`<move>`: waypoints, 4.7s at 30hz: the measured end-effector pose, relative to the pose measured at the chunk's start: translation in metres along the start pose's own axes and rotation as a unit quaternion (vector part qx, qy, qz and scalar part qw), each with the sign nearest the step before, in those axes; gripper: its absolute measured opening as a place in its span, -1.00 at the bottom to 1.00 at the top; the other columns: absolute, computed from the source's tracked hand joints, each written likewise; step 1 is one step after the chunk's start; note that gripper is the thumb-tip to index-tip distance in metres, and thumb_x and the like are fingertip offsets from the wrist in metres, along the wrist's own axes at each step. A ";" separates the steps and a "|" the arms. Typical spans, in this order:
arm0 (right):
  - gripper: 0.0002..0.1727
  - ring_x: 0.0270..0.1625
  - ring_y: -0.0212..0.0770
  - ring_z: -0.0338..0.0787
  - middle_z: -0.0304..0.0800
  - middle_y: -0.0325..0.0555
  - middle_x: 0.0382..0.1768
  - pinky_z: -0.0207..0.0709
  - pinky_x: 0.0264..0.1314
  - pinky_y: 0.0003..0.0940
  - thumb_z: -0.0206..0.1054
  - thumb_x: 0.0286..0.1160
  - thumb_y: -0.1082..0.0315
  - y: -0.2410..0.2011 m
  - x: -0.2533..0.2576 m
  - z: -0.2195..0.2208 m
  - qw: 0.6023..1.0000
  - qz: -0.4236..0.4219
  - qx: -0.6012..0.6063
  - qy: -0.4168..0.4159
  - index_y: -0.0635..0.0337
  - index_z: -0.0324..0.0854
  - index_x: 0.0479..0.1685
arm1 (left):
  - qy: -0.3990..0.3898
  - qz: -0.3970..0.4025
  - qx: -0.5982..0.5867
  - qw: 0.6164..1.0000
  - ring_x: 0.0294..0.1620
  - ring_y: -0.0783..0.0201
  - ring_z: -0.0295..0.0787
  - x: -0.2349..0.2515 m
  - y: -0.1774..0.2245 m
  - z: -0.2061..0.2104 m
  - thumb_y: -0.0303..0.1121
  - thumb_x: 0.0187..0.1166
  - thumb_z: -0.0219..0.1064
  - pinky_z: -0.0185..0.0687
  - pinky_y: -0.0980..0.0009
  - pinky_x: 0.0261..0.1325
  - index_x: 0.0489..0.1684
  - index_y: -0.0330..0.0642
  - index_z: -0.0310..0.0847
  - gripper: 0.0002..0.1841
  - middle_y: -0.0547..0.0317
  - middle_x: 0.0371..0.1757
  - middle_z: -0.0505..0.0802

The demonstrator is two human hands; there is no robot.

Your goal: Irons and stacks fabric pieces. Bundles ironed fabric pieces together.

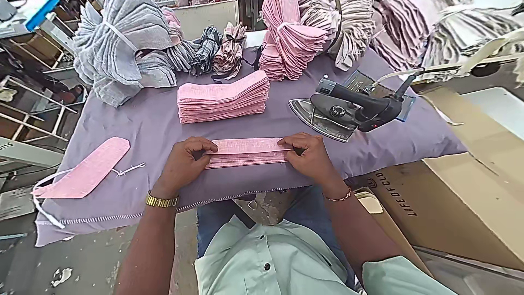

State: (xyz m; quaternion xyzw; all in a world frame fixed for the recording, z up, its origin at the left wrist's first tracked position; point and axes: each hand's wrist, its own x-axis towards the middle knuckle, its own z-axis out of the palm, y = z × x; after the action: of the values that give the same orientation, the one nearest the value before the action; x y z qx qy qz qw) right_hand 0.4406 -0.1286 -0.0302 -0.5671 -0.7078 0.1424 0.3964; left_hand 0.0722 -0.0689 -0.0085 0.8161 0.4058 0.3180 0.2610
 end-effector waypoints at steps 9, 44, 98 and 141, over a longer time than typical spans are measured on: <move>-0.75 0.12 -0.43 0.76 0.91 -0.52 -0.05 0.33 0.24 0.11 0.26 0.36 0.24 0.001 0.002 0.001 0.999 -0.025 -0.024 -0.014 -0.19 0.91 -0.37 | -0.065 0.048 0.046 0.996 0.45 0.40 0.67 0.006 -0.001 -0.004 -0.31 0.60 0.31 0.55 0.21 0.56 -0.12 0.20 0.95 -0.77 0.49 0.27 0.87; -0.38 -0.03 0.22 0.88 0.91 0.18 -0.06 0.64 0.00 0.37 0.30 0.58 -0.24 0.034 0.095 -0.123 0.951 -0.066 -0.291 0.078 -0.04 0.72 0.44 | -0.048 0.115 0.089 0.988 0.61 0.32 0.49 -0.017 -0.021 0.008 -0.25 0.71 0.17 0.41 0.05 0.60 0.17 0.39 0.89 -0.65 0.53 0.53 0.71; -0.58 -0.47 -0.23 0.69 0.67 -0.26 -0.54 0.48 -0.51 -0.11 0.25 0.58 -0.17 -0.037 0.040 -0.105 0.963 -0.132 -0.233 -0.040 -0.03 0.77 -0.30 | 0.094 -0.032 0.174 0.980 0.20 0.19 0.60 -0.017 -0.026 0.006 0.24 0.42 0.36 0.44 -0.02 0.21 0.19 0.19 0.77 -0.50 0.33 0.13 0.77; -0.66 0.21 -0.50 0.81 0.90 -0.31 0.06 0.70 0.35 -0.43 0.51 0.48 0.11 -0.114 -0.035 0.036 0.930 -0.196 0.294 0.099 0.08 0.75 0.12 | 0.164 0.253 -0.050 0.952 0.43 0.11 0.74 -0.043 0.154 0.060 0.01 0.78 0.12 0.68 0.13 0.48 0.33 -0.34 0.70 -0.45 -0.14 0.36 0.82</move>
State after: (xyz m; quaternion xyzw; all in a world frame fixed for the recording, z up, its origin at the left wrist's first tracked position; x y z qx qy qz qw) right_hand 0.3380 -0.1877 0.0069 -0.2866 -0.6883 0.2066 0.6336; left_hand 0.1728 -0.1969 0.0442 0.8146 0.2065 0.5230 0.1423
